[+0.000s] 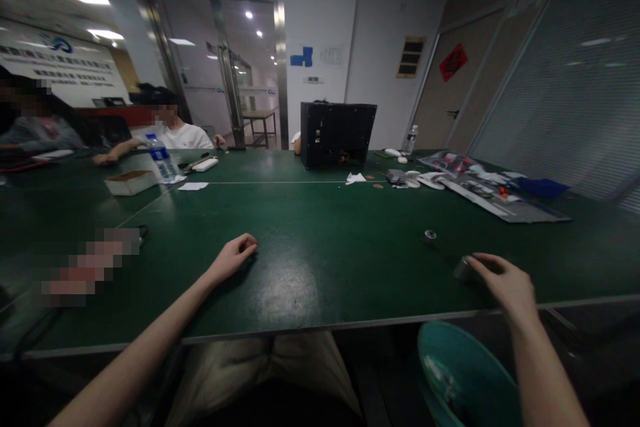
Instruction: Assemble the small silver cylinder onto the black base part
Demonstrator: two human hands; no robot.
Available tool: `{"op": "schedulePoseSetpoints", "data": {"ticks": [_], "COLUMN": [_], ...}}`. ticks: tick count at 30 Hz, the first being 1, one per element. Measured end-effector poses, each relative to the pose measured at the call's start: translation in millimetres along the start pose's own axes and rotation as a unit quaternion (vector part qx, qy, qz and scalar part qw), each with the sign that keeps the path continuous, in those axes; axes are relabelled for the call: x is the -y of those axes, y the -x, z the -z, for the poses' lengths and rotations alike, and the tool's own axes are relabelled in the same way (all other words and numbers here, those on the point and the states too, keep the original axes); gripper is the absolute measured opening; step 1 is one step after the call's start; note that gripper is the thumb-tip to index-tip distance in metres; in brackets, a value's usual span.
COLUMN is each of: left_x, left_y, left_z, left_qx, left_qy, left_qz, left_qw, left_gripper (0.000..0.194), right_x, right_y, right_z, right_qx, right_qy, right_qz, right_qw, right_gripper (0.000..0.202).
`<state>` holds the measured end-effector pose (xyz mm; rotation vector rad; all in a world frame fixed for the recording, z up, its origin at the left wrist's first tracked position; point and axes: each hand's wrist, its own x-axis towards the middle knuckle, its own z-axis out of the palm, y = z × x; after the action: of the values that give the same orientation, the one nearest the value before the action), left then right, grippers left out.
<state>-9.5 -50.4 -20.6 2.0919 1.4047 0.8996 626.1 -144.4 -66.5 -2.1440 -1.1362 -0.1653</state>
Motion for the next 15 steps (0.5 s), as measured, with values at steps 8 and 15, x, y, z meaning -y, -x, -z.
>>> {"op": "schedulePoseSetpoints", "data": {"ticks": [8,15], "left_x": [-2.7,-2.2], "left_y": [0.0,-0.1], "left_z": [0.3,0.8], "left_qx": [-0.003,-0.01], "left_qy": [0.005,0.008], "left_qz": [0.002,-0.001], "left_qw": [1.0,1.0], "left_gripper": [0.021,0.021], "right_x": [82.2,125.5], "right_y": [-14.6,-45.0], "right_z": [3.5,-43.9], "right_qx": [0.03,0.186], "right_qy": [0.189,0.241], "right_qz": [0.157,0.171], "right_qw": [0.969,0.937], "right_gripper": [0.046,0.051]}}
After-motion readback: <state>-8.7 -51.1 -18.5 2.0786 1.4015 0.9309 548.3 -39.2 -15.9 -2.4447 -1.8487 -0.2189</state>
